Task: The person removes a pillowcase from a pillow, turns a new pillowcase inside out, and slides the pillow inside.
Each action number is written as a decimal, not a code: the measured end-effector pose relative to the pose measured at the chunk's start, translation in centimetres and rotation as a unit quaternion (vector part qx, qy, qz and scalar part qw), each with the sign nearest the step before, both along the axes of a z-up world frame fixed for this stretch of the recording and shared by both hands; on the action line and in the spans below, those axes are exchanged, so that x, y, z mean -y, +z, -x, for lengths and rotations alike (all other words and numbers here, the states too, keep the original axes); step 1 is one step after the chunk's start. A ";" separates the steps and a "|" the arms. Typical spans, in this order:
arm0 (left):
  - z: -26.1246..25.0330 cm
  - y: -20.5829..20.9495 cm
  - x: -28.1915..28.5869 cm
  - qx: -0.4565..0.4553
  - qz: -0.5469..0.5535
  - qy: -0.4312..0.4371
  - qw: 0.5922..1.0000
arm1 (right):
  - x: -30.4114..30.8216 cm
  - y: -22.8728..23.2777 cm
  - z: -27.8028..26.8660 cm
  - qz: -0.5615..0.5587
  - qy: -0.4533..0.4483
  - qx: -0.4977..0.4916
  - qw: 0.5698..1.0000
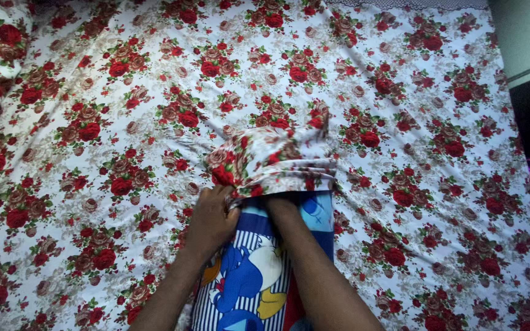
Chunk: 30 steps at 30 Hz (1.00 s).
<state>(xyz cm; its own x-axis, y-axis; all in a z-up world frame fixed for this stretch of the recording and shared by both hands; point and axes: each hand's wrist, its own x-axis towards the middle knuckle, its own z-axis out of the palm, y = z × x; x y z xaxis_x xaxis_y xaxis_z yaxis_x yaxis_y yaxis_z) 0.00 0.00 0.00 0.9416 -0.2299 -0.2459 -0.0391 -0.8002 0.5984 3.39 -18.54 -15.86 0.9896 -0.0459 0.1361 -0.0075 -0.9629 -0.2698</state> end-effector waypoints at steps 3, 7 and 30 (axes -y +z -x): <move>0.0 1.2 -0.2 0.113 -0.011 -0.049 0.992 | -0.8 -1.0 -0.9 0.008 0.012 -0.008 1.000; -0.7 2.9 0.7 0.139 -0.008 -0.003 0.990 | -0.4 -0.3 0.3 -0.024 0.119 0.035 0.992; -4.2 1.8 12.8 0.185 0.062 -0.177 0.965 | 6.9 6.3 12.1 -0.691 -0.135 -0.147 0.695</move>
<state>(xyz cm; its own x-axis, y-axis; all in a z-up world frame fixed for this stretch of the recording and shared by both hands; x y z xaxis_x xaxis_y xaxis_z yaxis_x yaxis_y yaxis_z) 4.22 -12.76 1.77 0.8171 -0.5586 0.1425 -0.5259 -0.6210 0.5812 -8.74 -25.46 -9.53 0.8956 -0.1205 -0.4283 -0.3879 0.2599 -0.8843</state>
